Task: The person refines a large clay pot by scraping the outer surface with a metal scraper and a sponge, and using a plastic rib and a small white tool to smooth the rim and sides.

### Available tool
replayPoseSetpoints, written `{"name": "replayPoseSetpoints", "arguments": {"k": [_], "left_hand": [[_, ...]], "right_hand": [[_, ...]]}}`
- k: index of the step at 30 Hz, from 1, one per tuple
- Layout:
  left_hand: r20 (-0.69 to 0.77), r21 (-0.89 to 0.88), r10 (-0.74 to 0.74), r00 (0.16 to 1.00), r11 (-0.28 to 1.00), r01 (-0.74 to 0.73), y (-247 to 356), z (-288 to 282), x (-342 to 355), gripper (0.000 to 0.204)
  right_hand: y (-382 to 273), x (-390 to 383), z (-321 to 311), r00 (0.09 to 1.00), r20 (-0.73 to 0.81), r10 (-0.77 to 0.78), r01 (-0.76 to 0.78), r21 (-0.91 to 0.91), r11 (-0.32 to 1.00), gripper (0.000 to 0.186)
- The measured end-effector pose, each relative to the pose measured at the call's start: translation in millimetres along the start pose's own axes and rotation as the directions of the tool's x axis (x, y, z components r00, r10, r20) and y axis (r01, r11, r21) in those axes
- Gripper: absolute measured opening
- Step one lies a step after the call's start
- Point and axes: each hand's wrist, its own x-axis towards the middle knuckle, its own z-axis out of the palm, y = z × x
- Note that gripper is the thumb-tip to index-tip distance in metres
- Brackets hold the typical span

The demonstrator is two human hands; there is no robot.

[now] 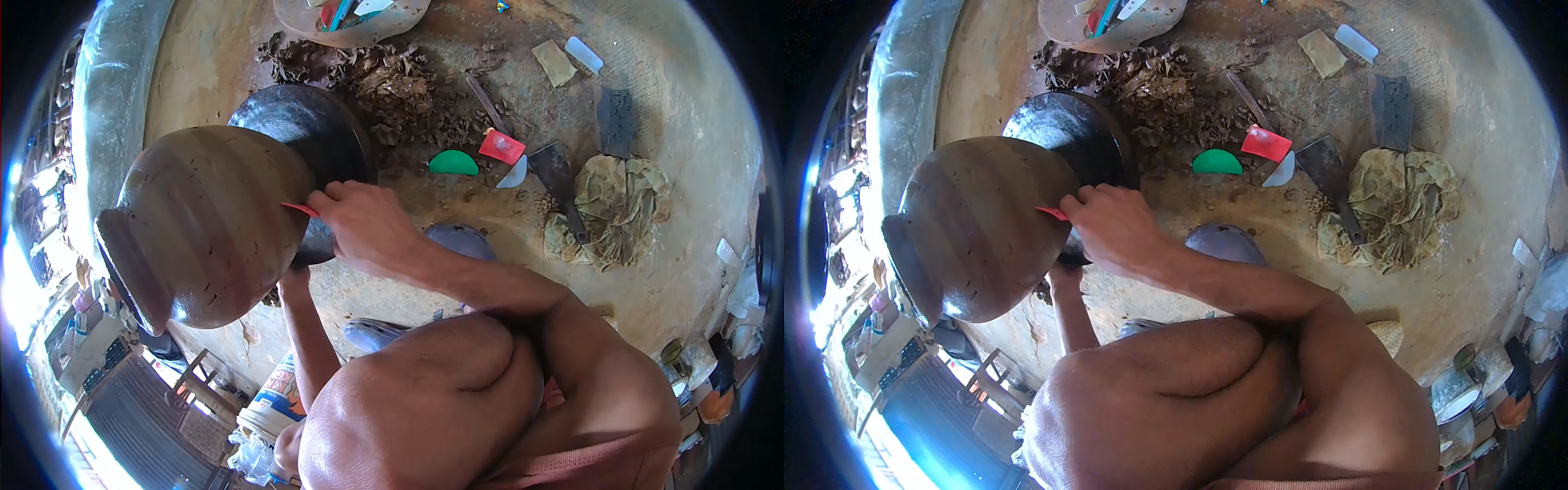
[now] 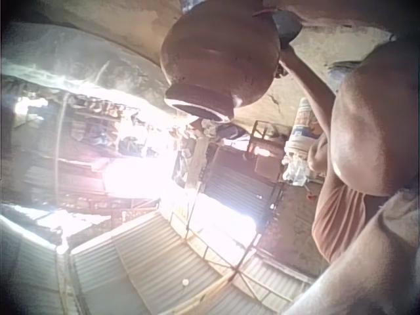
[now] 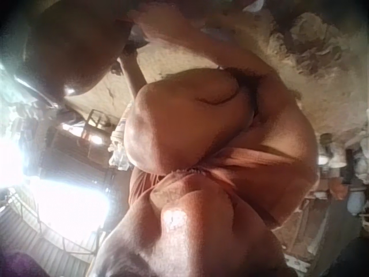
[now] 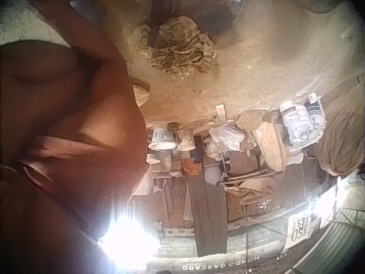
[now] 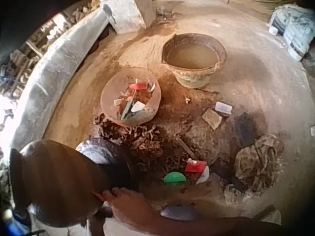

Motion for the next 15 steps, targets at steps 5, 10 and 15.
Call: {"name": "replayPoseSetpoints", "arguments": {"k": [5, 10, 15], "left_hand": [[0.035, -0.017, 0.024, 0.999, 1.0, -0.024, 18.0, 9.9, 12.8, 0.062], [0.017, -0.073, 0.046, 0.999, 0.996, -0.045, 18.5, 10.6, 9.7, 0.059], [0.007, -0.105, 0.106, 0.994, 0.989, -0.105, 23.0, 27.9, 2.7, 0.055]], "right_hand": [[35.7, 40.5, -16.6, 0.97, -0.233, 0.07, -0.048, 0.1, 0.994, 0.012], [39.9, 108.5, -8.8, 0.918, -0.383, -0.101, 0.206, 0.244, 0.948, 0.02], [35.3, 115.3, 0.3, 0.905, -0.354, -0.234, 0.351, 0.312, 0.883, 0.032]]}}
